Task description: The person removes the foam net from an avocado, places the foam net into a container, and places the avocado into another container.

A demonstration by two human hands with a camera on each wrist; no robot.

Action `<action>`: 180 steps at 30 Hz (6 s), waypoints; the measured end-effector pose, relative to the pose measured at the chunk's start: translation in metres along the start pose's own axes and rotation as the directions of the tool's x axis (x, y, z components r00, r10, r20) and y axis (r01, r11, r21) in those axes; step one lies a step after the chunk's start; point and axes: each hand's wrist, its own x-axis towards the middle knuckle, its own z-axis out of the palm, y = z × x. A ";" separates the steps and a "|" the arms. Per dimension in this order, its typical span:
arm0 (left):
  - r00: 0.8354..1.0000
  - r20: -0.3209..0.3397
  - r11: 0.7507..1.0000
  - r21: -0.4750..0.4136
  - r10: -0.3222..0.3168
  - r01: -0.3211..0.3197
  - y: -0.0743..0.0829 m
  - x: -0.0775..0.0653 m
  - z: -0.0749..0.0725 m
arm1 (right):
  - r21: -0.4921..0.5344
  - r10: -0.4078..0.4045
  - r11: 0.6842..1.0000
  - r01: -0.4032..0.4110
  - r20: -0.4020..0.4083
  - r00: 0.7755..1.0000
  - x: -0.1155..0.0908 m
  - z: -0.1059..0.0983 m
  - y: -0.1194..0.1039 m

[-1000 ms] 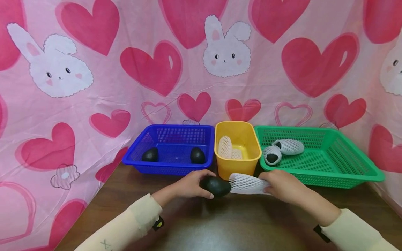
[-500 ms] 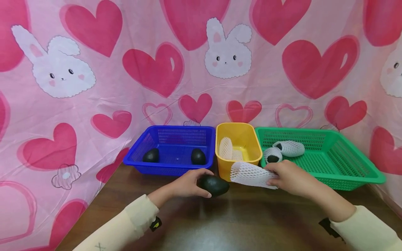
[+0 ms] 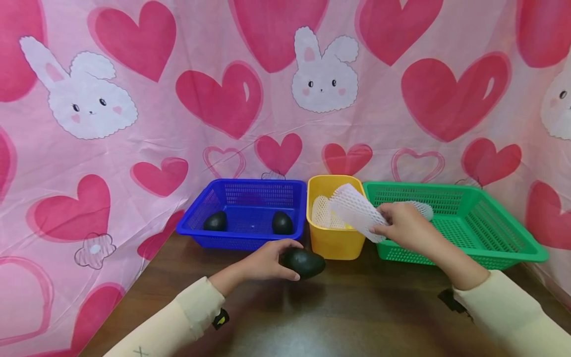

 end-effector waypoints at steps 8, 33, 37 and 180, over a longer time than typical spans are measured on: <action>1.000 -0.003 1.000 0.000 -0.006 0.006 0.002 -0.002 0.000 | -0.018 0.135 0.990 -0.137 -0.098 0.986 0.032 0.008 -0.008; 1.000 0.021 1.000 0.010 -0.019 0.019 -0.003 0.002 0.006 | -0.195 0.248 0.944 -0.265 -0.108 0.963 0.107 0.055 -0.004; 1.000 0.022 1.000 0.004 -0.018 0.018 -0.003 0.001 0.006 | -0.223 0.278 0.932 -0.286 -0.066 0.958 0.113 0.062 -0.005; 0.860 -0.488 0.966 0.110 -0.151 0.233 -0.074 -0.018 -0.119 | 0.728 0.341 0.576 -0.371 0.199 0.919 0.055 0.169 -0.090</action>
